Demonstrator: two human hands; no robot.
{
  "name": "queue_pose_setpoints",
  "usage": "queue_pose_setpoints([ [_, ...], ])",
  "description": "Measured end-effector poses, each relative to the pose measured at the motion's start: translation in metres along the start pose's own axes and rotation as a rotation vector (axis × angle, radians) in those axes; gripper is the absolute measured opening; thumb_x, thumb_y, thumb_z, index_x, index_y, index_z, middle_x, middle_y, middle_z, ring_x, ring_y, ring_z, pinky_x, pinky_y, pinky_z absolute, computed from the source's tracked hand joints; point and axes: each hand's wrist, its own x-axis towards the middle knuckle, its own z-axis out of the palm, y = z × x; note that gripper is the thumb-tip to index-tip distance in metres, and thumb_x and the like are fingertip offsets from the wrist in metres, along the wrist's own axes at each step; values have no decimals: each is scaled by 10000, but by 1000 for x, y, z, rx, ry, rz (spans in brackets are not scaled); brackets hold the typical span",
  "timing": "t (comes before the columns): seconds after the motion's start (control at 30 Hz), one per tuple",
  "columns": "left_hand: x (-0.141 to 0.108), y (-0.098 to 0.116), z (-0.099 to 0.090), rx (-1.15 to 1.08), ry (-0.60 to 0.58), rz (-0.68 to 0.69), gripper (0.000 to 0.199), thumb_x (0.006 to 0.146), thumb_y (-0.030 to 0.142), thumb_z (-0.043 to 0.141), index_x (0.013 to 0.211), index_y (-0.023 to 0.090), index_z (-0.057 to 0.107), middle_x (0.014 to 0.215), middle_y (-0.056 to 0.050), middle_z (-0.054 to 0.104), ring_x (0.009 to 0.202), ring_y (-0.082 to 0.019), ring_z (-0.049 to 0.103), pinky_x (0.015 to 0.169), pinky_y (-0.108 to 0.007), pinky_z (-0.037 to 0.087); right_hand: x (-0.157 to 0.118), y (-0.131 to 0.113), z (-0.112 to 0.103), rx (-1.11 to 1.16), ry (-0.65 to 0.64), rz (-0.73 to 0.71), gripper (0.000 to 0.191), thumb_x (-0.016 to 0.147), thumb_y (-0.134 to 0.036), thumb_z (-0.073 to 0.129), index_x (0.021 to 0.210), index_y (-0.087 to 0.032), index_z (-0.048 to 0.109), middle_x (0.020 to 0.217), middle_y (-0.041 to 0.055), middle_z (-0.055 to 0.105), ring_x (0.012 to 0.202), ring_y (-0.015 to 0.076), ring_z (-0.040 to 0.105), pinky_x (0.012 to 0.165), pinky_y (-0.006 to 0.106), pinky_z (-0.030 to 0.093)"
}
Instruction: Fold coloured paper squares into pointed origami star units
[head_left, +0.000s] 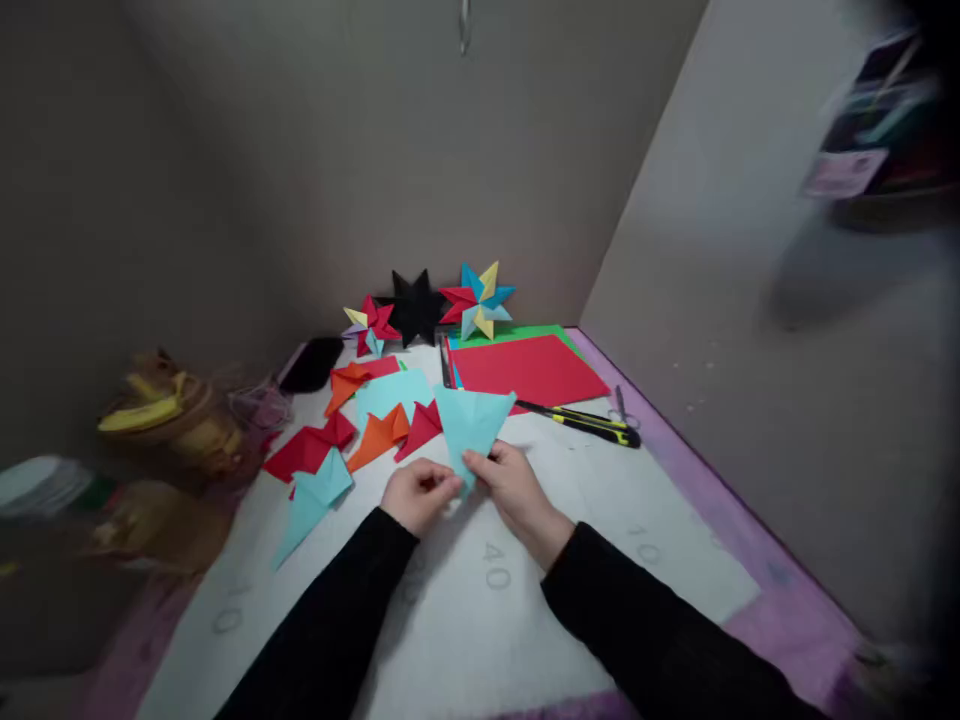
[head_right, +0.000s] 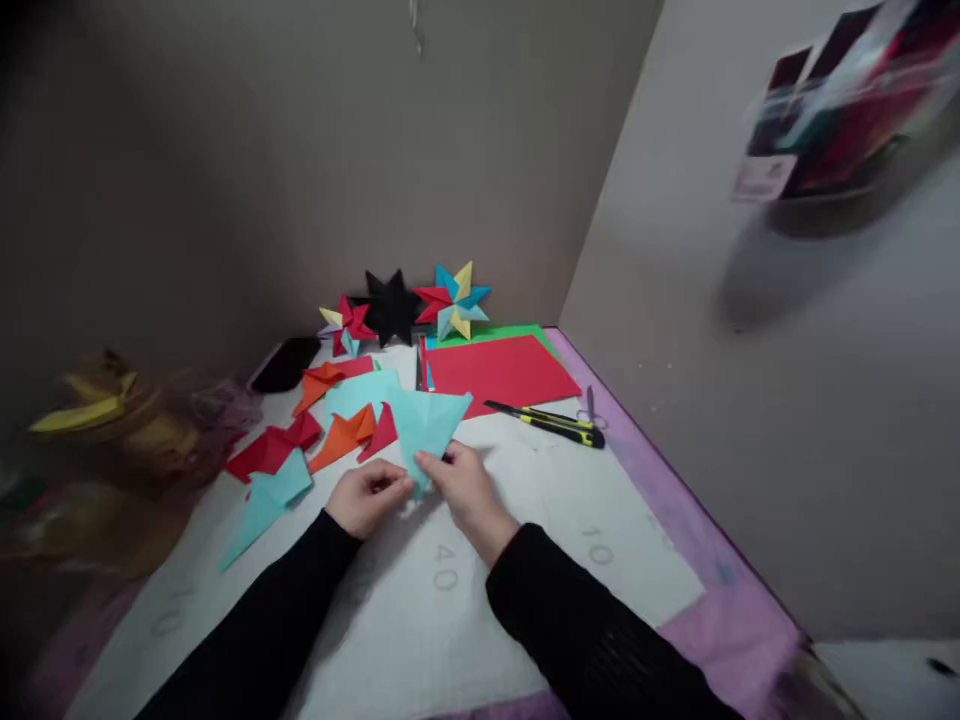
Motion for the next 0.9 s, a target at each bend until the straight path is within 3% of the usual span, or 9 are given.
queue_pose_setpoints([
  [0.17,1,-8,2,-70,143,12,217,601,368,627,554,156,621,532,9,561,499,-113,472,496,-229,365,-8,-3,8,14,-142,10,313,690,-412,667,836,-175,526,620,-44,501,486,80,388,459,213,294],
  [0.27,3,-13,0,-190,211,1,223,604,376,658,582,157,625,549,13,571,523,-113,484,520,-228,373,-12,-3,9,-100,-217,-19,311,683,-423,673,772,-175,507,635,-35,490,515,85,394,472,216,296],
  [0.43,4,-14,1,-277,194,-43,231,579,378,696,581,155,636,533,19,575,523,-110,485,523,-224,370,-13,-3,8,-247,-198,-22,332,692,-432,654,619,-169,464,566,-46,435,523,88,373,490,225,292],
  [0.63,3,-10,0,-254,292,0,224,581,372,691,560,155,639,564,10,588,565,-121,503,565,-229,392,-15,-9,8,-236,-201,48,341,656,-415,675,590,-173,444,519,-53,434,477,75,348,455,218,266],
  [0.9,6,-9,-19,-209,432,20,235,609,391,686,593,160,649,535,23,549,555,-117,485,555,-228,386,-16,-9,8,-225,-254,116,309,664,-347,672,584,-180,425,459,-69,423,409,60,347,412,202,253],
])
